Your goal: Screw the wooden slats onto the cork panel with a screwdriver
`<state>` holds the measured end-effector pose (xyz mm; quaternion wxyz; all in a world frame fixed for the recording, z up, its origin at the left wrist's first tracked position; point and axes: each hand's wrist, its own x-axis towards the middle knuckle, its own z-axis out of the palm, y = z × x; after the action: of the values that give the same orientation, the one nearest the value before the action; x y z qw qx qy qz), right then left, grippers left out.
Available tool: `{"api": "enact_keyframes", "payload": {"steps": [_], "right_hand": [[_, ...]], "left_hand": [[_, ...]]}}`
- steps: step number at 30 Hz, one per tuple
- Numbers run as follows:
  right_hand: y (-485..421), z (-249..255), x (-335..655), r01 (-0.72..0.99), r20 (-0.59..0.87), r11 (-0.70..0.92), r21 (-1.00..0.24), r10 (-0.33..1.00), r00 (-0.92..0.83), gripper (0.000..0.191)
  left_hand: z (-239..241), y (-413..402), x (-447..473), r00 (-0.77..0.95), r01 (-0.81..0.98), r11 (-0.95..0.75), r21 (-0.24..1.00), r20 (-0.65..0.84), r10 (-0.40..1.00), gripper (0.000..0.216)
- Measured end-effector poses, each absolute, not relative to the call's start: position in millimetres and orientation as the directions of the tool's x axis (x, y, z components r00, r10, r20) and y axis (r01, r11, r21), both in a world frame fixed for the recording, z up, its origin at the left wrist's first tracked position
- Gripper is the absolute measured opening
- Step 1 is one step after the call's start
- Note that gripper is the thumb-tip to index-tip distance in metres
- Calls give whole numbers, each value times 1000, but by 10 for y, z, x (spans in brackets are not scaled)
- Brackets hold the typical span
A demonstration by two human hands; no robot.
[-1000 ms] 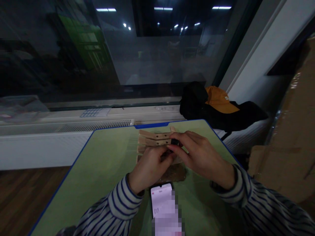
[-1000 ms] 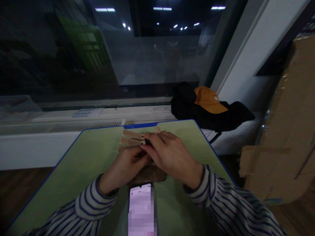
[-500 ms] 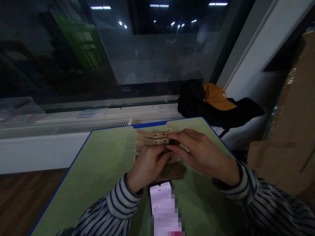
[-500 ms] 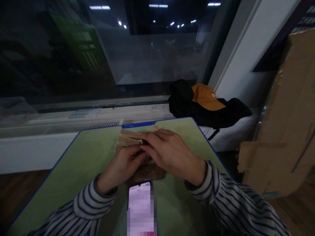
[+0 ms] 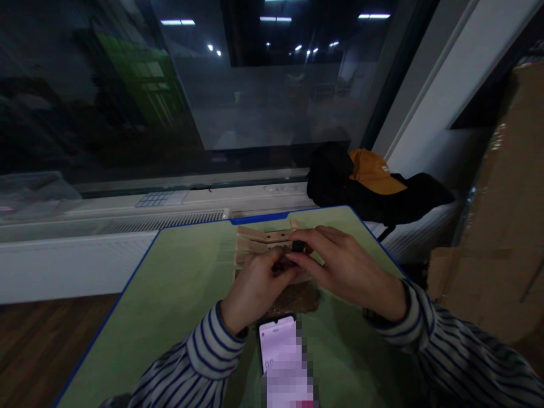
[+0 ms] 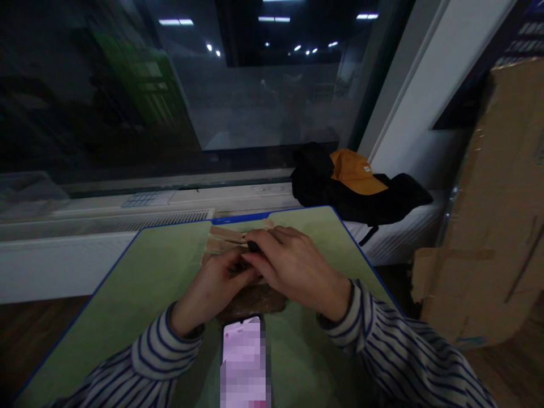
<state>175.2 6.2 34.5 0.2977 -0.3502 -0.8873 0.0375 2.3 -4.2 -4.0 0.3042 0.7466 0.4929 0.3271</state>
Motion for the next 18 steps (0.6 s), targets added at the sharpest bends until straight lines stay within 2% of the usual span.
{"api": "enact_keyframes", "payload": {"steps": [5,10,14,18], "right_hand": [[36,371,1760,565,475,780,-269,618,-627,31],[29,390,1769,561,447,782,-271,618,-646,27],[29,393,1775,579,462,776,-248,620,-633,27],[9,397,1788,598,464,762,-248,635,-617,29]], "left_hand": [[-49,-36,18,325,571,-362,737,202,924,13],[77,-52,-22,390,602,-414,683,201,899,14],[275,-75,-257,526,665,-523,533,164,835,22],[392,-123,-586,534,793,-541,279,107,839,19]]}}
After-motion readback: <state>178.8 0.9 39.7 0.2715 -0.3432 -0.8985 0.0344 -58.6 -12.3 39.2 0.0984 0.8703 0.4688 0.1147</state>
